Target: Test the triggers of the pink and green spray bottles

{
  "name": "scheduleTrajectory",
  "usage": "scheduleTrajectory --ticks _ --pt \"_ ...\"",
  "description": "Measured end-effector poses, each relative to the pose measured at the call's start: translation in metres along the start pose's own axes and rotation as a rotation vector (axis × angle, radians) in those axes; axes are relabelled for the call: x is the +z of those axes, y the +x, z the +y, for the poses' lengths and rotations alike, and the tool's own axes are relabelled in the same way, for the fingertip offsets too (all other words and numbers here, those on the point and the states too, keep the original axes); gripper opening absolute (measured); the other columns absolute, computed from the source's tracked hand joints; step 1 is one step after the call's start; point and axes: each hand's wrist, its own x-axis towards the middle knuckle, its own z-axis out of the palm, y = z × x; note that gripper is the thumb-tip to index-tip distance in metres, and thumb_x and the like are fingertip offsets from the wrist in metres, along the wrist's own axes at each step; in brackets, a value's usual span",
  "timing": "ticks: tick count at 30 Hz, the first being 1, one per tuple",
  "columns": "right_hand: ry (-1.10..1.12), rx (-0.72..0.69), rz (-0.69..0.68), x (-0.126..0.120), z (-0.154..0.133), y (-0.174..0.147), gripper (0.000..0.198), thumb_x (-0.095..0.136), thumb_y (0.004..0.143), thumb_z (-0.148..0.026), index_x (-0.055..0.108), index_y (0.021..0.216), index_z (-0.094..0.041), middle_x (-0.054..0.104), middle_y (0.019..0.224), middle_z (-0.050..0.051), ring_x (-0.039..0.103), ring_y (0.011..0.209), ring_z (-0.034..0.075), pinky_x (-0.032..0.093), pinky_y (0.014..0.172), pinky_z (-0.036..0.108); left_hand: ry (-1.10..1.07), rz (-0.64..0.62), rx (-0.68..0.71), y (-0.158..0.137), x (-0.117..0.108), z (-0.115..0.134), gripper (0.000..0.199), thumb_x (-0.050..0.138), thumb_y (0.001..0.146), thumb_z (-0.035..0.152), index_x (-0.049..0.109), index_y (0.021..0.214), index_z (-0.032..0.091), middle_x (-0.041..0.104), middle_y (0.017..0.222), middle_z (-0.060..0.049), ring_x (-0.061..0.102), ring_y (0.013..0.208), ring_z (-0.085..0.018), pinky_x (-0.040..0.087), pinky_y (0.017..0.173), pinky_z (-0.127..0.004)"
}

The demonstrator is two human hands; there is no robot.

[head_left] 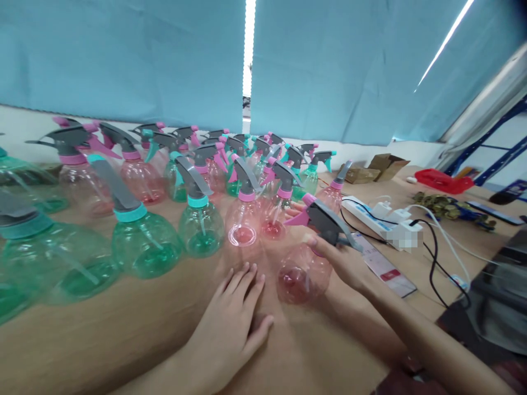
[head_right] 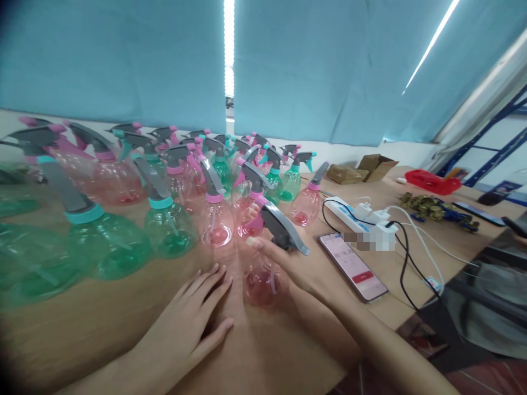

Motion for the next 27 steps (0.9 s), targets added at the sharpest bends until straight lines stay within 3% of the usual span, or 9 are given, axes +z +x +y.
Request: scheduleTrajectory --ticks 2,6,11,14,20,27 --pt "0.003 0.037 -0.018 -0.003 -0.003 -0.004 0.035 0.063 0.080 -0.054 0.064 0.102 -0.027 0.069 0.094 0.003 0.065 0.087 0.025 0.053 0.078 0.039 -0.023 0.009 -0.008 0.000 0.001 0.000 0.054 0.048 0.094 0.043 0.052 0.134 0.008 0.052 0.139 -0.018 0.049 0.128 -0.034 0.041 0.103 -0.050" --pt "0.020 -0.047 -0.046 -0.010 -0.003 -0.018 0.050 0.072 0.077 -0.042 0.054 0.121 -0.027 0.067 0.111 0.004 0.063 0.103 0.026 0.051 0.089 0.040 -0.021 0.004 -0.007 0.001 0.001 0.000 0.054 0.050 0.093 0.042 0.053 0.134 0.006 0.054 0.138 -0.019 0.050 0.127 -0.034 0.041 0.104 -0.051" --pt "-0.127 -0.038 -0.012 -0.023 0.007 -0.033 0.029 0.071 0.079 -0.040 0.064 0.103 -0.024 0.070 0.106 0.006 0.065 0.098 0.027 0.050 0.088 0.044 0.017 -0.007 -0.010 0.002 0.002 -0.001 0.054 0.049 0.093 0.043 0.054 0.133 0.008 0.053 0.139 -0.018 0.049 0.128 -0.034 0.041 0.104 -0.050" --pt "-0.215 0.004 0.044 -0.035 0.017 -0.033 0.033 0.069 0.079 -0.047 0.065 0.101 -0.022 0.071 0.103 0.008 0.066 0.095 0.029 0.051 0.084 0.046 0.019 -0.005 -0.007 0.002 0.003 -0.002 0.054 0.049 0.093 0.043 0.054 0.133 0.008 0.053 0.138 -0.018 0.049 0.128 -0.035 0.041 0.103 -0.052" --pt "-0.214 0.014 0.138 -0.049 0.039 -0.008 0.038 0.067 0.078 -0.053 0.065 0.101 -0.021 0.071 0.103 0.009 0.067 0.092 0.028 0.053 0.079 0.043 0.019 0.020 0.000 0.001 0.004 -0.004 0.053 0.048 0.094 0.044 0.056 0.131 0.007 0.053 0.138 -0.019 0.050 0.126 -0.036 0.043 0.101 -0.054" --pt "-0.257 -0.027 0.156 -0.039 0.060 0.045 0.036 0.064 0.081 -0.050 0.065 0.095 -0.017 0.070 0.094 0.012 0.068 0.081 0.027 0.054 0.074 0.041 0.008 0.061 0.001 0.000 0.004 -0.007 0.052 0.047 0.094 0.045 0.053 0.133 0.011 0.053 0.139 -0.016 0.050 0.127 -0.033 0.044 0.101 -0.051"
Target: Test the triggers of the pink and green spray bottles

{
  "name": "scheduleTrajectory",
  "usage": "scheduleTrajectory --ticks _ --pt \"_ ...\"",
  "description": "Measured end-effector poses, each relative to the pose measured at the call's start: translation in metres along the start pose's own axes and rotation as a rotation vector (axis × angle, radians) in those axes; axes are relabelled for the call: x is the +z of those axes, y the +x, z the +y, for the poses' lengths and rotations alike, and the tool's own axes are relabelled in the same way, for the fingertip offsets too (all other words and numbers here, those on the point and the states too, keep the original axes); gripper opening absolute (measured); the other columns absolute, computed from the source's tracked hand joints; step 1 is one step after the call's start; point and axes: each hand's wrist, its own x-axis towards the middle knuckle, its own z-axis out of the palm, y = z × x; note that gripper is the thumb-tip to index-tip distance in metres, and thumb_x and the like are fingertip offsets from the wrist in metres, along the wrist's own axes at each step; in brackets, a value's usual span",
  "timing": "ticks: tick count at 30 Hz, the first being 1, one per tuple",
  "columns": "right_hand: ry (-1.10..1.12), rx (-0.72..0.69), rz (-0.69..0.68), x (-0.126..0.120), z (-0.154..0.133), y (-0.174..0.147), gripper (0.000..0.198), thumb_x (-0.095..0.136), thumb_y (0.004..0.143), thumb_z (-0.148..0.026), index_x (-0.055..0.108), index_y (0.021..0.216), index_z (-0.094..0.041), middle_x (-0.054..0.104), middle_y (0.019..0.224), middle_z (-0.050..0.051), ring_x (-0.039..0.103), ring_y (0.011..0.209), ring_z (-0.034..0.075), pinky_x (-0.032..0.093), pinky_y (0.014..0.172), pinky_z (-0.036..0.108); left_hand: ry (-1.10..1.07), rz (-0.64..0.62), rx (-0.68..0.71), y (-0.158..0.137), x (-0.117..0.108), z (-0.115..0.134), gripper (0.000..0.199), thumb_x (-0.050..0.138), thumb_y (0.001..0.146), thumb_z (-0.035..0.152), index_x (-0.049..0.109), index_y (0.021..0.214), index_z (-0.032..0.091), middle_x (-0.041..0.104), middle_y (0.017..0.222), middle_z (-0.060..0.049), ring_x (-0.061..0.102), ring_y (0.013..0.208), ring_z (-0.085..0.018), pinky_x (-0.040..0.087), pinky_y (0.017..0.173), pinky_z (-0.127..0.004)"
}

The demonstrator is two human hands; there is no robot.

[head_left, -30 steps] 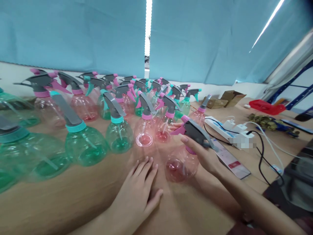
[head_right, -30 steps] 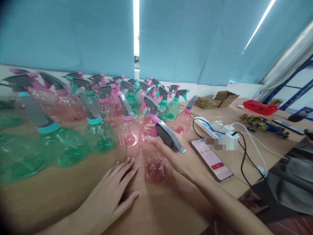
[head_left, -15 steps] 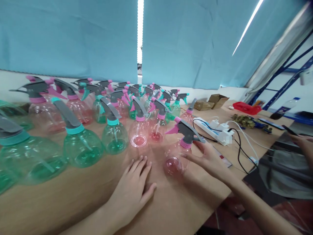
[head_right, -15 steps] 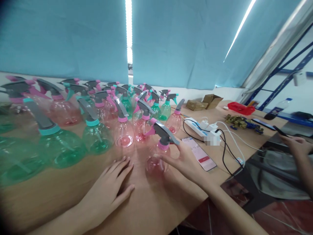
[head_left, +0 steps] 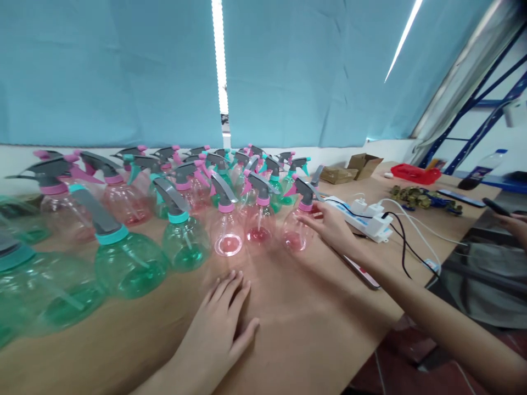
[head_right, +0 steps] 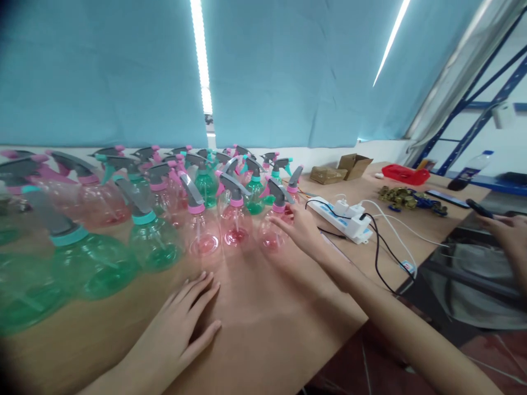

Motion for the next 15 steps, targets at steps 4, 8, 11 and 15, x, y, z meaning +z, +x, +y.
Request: scheduleTrajectory --ticks 4,8,11,15 --pt "-0.017 -0.023 0.019 0.012 0.011 0.016 0.035 0.064 0.081 -0.048 0.065 0.098 -0.017 0.070 0.097 0.012 0.066 0.085 0.027 0.053 0.077 0.042 0.016 0.018 0.017 -0.001 0.001 -0.002 0.052 0.050 0.093 0.045 0.053 0.134 0.012 0.055 0.138 -0.015 0.052 0.125 -0.033 0.045 0.101 -0.050" --pt "-0.036 -0.038 0.033 0.019 0.015 0.025 0.039 0.062 0.082 -0.051 0.065 0.101 -0.017 0.069 0.099 0.012 0.066 0.086 0.027 0.052 0.078 0.042 0.053 0.038 0.049 -0.002 0.003 -0.004 0.052 0.052 0.093 0.045 0.054 0.133 0.012 0.055 0.138 -0.016 0.053 0.124 -0.034 0.047 0.099 -0.050" --pt "-0.052 -0.044 0.032 0.023 0.015 0.031 0.041 0.059 0.084 -0.053 0.065 0.101 -0.017 0.070 0.099 0.012 0.066 0.086 0.026 0.052 0.078 0.041 0.046 0.058 0.054 -0.002 0.004 -0.004 0.053 0.053 0.093 0.046 0.053 0.134 0.014 0.054 0.139 -0.014 0.053 0.124 -0.033 0.046 0.100 -0.047" --pt "-0.064 -0.051 0.034 0.029 0.015 0.038 0.042 0.058 0.085 -0.054 0.065 0.101 -0.016 0.070 0.101 0.013 0.066 0.090 0.026 0.051 0.082 0.042 0.033 0.055 0.036 -0.003 0.003 -0.005 0.054 0.052 0.093 0.046 0.049 0.138 0.016 0.054 0.139 -0.013 0.053 0.125 -0.032 0.046 0.101 -0.047"
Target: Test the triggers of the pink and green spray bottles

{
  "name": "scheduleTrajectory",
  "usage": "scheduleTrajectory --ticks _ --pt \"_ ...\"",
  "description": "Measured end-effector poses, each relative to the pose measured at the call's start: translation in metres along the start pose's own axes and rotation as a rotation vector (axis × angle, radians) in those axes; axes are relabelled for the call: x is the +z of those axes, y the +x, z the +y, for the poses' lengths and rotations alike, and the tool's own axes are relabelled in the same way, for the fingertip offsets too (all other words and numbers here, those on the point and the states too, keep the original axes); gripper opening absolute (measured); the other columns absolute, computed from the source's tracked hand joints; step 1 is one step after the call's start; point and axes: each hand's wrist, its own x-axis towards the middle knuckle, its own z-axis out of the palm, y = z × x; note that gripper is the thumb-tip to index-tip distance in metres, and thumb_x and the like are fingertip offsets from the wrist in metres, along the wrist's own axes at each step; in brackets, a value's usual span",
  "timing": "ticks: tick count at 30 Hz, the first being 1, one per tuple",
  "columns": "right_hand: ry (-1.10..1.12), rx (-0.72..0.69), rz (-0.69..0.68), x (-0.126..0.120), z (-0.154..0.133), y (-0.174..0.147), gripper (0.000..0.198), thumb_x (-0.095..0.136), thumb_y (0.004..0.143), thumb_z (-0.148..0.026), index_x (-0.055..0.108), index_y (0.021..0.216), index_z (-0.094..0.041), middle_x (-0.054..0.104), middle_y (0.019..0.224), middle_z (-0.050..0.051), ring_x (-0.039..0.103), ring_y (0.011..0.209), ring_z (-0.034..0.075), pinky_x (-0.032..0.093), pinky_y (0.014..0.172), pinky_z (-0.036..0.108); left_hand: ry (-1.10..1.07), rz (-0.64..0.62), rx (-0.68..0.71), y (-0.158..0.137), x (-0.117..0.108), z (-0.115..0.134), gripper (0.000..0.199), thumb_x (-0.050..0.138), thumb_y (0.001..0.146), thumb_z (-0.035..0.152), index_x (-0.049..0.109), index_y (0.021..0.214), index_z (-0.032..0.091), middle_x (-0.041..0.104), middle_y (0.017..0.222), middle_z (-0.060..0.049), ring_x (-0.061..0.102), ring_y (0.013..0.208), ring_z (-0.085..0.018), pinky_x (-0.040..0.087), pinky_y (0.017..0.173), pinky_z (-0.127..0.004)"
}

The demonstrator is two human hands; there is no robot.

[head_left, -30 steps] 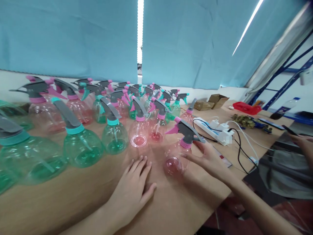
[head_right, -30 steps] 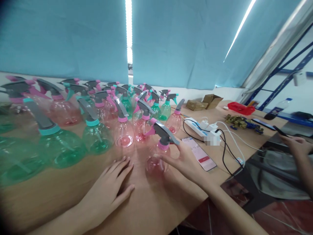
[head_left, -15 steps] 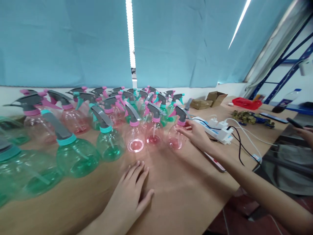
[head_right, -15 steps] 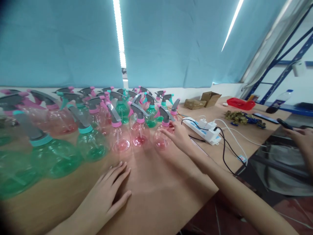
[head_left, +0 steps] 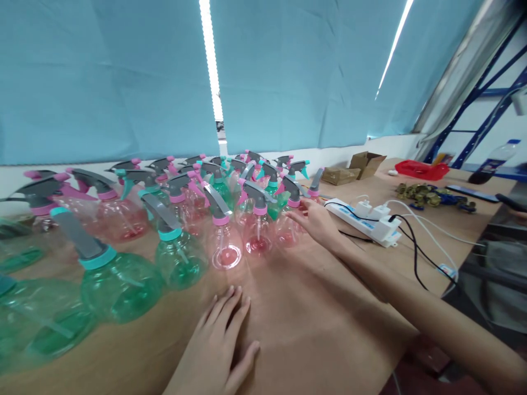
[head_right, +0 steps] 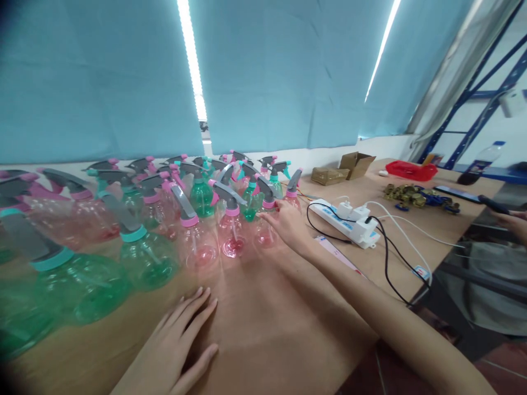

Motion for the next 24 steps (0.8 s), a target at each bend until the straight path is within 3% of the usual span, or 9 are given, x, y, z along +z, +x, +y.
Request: scheduleTrajectory --ticks 4,7,11,15,19,24 --pt "-0.003 -0.002 0.006 0.006 0.000 0.005 0.043 0.059 0.084 -0.055 0.066 0.099 -0.015 0.070 0.101 0.014 0.066 0.093 0.027 0.051 0.083 0.043 0.008 0.000 0.010 0.000 -0.001 0.000 0.055 0.053 0.092 0.047 0.049 0.137 0.016 0.055 0.138 -0.014 0.055 0.122 -0.033 0.047 0.099 -0.048" --pt "0.013 -0.007 0.012 0.005 -0.002 0.001 0.044 0.058 0.085 -0.054 0.065 0.108 -0.017 0.069 0.110 0.014 0.065 0.099 0.027 0.051 0.086 0.044 0.007 0.011 0.010 0.000 -0.002 -0.001 0.055 0.054 0.091 0.047 0.049 0.137 0.016 0.055 0.138 -0.014 0.055 0.123 -0.033 0.047 0.099 -0.048" --pt "0.039 0.024 0.059 -0.011 -0.001 -0.019 0.052 0.058 0.084 -0.055 0.062 0.118 -0.016 0.066 0.121 0.015 0.066 0.101 0.028 0.053 0.082 0.041 0.002 0.005 0.010 0.000 -0.001 -0.001 0.056 0.055 0.091 0.046 0.048 0.138 0.017 0.054 0.138 -0.013 0.055 0.123 -0.033 0.048 0.099 -0.048" --pt "0.021 0.106 0.166 -0.038 0.013 -0.032 0.044 0.052 0.087 -0.057 0.069 0.093 -0.016 0.073 0.090 0.011 0.067 0.073 0.023 0.052 0.066 0.036 0.014 0.008 0.018 0.000 0.000 -0.001 0.056 0.054 0.091 0.047 0.047 0.138 0.017 0.055 0.138 -0.013 0.055 0.122 -0.032 0.048 0.098 -0.048" --pt "-0.038 0.196 0.292 -0.048 0.032 -0.018 0.051 0.054 0.083 -0.061 0.067 0.096 -0.013 0.072 0.093 0.014 0.067 0.077 0.027 0.050 0.070 0.039 0.037 0.027 0.023 0.000 0.002 -0.002 0.056 0.055 0.090 0.047 0.046 0.138 0.018 0.056 0.137 -0.013 0.056 0.121 -0.032 0.048 0.099 -0.047" --pt "-0.047 0.221 0.283 -0.028 0.041 0.013 0.066 0.063 0.073 -0.065 0.064 0.109 -0.010 0.069 0.108 0.020 0.067 0.093 0.032 0.050 0.076 0.041 0.040 0.043 0.036 -0.001 0.002 -0.005 0.059 0.056 0.089 0.048 0.044 0.140 0.021 0.056 0.137 -0.011 0.057 0.120 -0.032 0.048 0.099 -0.046"
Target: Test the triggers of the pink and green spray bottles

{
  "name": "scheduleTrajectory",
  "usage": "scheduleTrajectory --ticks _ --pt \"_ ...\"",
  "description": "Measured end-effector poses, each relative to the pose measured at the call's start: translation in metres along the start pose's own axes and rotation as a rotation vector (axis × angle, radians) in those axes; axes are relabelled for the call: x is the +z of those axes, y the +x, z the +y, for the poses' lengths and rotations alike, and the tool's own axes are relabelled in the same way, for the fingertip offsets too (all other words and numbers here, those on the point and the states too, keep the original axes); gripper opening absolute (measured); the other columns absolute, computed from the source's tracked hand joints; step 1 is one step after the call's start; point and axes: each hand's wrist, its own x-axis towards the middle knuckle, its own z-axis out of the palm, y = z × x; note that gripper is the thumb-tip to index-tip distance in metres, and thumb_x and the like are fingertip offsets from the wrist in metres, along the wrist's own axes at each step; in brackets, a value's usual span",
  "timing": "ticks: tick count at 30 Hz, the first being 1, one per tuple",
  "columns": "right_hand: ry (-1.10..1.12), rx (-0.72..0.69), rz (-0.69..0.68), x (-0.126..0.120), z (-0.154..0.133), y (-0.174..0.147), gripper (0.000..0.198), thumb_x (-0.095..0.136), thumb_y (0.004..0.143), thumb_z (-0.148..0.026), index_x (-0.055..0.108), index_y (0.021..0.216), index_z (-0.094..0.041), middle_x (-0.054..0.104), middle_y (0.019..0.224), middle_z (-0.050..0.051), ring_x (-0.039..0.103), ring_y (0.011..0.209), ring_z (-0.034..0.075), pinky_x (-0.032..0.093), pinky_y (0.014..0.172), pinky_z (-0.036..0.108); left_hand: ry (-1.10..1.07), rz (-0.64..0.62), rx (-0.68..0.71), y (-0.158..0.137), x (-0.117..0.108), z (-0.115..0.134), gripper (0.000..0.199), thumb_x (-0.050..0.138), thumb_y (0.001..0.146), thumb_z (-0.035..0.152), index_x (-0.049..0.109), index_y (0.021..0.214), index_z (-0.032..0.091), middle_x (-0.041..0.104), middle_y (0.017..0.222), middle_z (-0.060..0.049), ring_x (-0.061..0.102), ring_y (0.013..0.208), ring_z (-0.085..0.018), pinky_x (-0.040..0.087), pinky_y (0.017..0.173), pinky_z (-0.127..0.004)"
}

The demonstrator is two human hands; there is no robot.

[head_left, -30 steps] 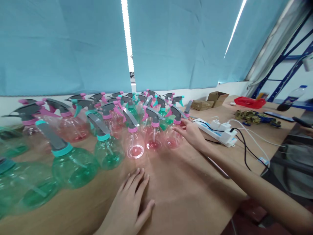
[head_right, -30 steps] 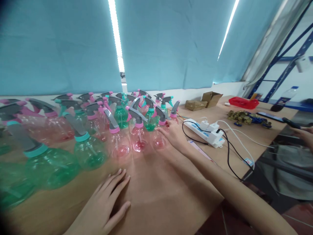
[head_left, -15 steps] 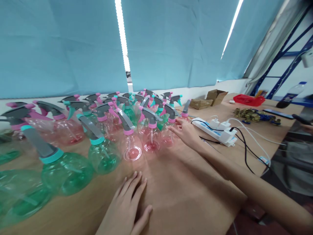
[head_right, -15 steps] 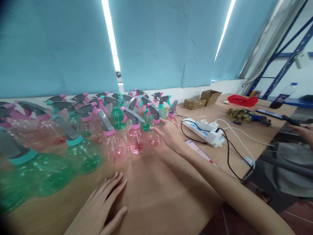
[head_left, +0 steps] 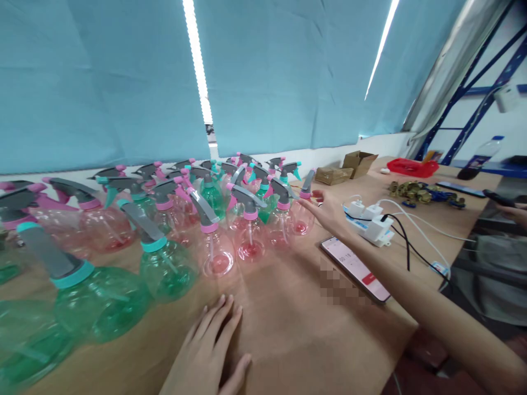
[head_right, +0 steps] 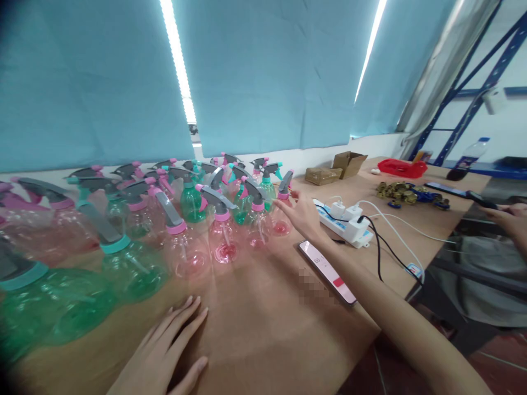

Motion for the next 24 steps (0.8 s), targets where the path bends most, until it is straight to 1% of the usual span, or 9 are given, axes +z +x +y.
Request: scheduleTrajectory --ticks 3,6,8,11,14,15,18,21,24 --pt "0.011 -0.008 0.004 0.015 -0.002 0.009 0.058 0.063 0.075 -0.062 0.065 0.106 -0.013 0.071 0.104 0.017 0.067 0.091 0.030 0.050 0.076 0.039 0.008 0.002 0.002 0.000 0.001 -0.001 0.061 0.056 0.090 0.047 0.041 0.142 0.020 0.055 0.138 -0.011 0.057 0.120 -0.032 0.048 0.099 -0.045" --pt "0.028 -0.002 0.027 0.014 -0.003 0.015 0.050 0.060 0.079 -0.058 0.067 0.101 -0.014 0.074 0.093 0.014 0.069 0.081 0.028 0.050 0.073 0.038 -0.012 -0.003 -0.001 -0.002 0.002 -0.002 0.062 0.056 0.090 0.048 0.040 0.143 0.022 0.055 0.138 -0.010 0.057 0.121 -0.032 0.048 0.099 -0.045" --pt "0.038 0.003 0.053 0.002 -0.003 0.015 0.050 0.058 0.080 -0.058 0.068 0.099 -0.013 0.074 0.091 0.015 0.069 0.082 0.029 0.050 0.073 0.039 -0.023 -0.002 -0.002 -0.002 0.002 -0.003 0.061 0.056 0.089 0.049 0.041 0.143 0.022 0.055 0.138 -0.010 0.056 0.121 -0.032 0.048 0.099 -0.045" --pt "0.051 -0.001 0.093 -0.031 -0.006 0.009 0.049 0.059 0.081 -0.056 0.068 0.099 -0.012 0.074 0.095 0.016 0.068 0.086 0.030 0.049 0.079 0.041 -0.019 0.004 -0.007 -0.002 0.001 -0.001 0.058 0.057 0.089 0.047 0.046 0.139 0.020 0.056 0.138 -0.011 0.056 0.121 -0.032 0.048 0.099 -0.046" --pt "0.068 -0.018 0.053 -0.066 -0.013 -0.010 0.040 0.065 0.078 -0.051 0.069 0.097 -0.016 0.074 0.094 0.011 0.068 0.086 0.029 0.050 0.079 0.041 -0.029 0.002 -0.014 0.001 0.000 0.001 0.055 0.057 0.090 0.045 0.048 0.137 0.018 0.057 0.136 -0.013 0.057 0.120 -0.033 0.048 0.098 -0.047" --pt "0.089 -0.029 -0.014 -0.075 -0.017 -0.019 0.037 0.067 0.078 -0.050 0.069 0.096 -0.018 0.075 0.092 0.009 0.069 0.086 0.028 0.050 0.079 0.040 -0.044 -0.001 -0.024 0.002 0.000 0.002 0.055 0.057 0.090 0.045 0.049 0.136 0.018 0.057 0.136 -0.013 0.057 0.120 -0.033 0.048 0.098 -0.048" --pt "0.289 -0.034 -0.373 -0.090 -0.035 -0.052 0.032 0.066 0.081 -0.046 0.068 0.102 -0.023 0.073 0.097 0.006 0.068 0.088 0.027 0.052 0.078 0.040 -0.123 -0.017 -0.089 0.004 -0.002 0.004 0.052 0.056 0.090 0.045 0.051 0.134 0.019 0.057 0.135 -0.012 0.056 0.121 -0.033 0.047 0.099 -0.049" --pt "0.409 -0.081 -0.614 -0.090 -0.063 -0.083 0.025 0.067 0.081 -0.042 0.069 0.100 -0.025 0.070 0.096 0.003 0.065 0.090 0.025 0.053 0.080 0.039 -0.245 -0.045 -0.168 0.006 -0.007 0.006 0.049 0.057 0.089 0.041 0.050 0.133 0.022 0.057 0.135 -0.012 0.055 0.122 -0.032 0.047 0.098 -0.048" --pt "0.445 -0.148 -0.769 -0.083 -0.095 -0.106 0.019 0.064 0.085 -0.040 0.069 0.094 -0.025 0.069 0.089 0.001 0.064 0.086 0.023 0.053 0.080 0.038 -0.369 -0.061 -0.215 0.008 -0.013 0.010 0.061 0.060 0.086 0.042 0.040 0.140 0.022 0.053 0.139 -0.013 0.052 0.125 -0.032 0.045 0.101 -0.050"
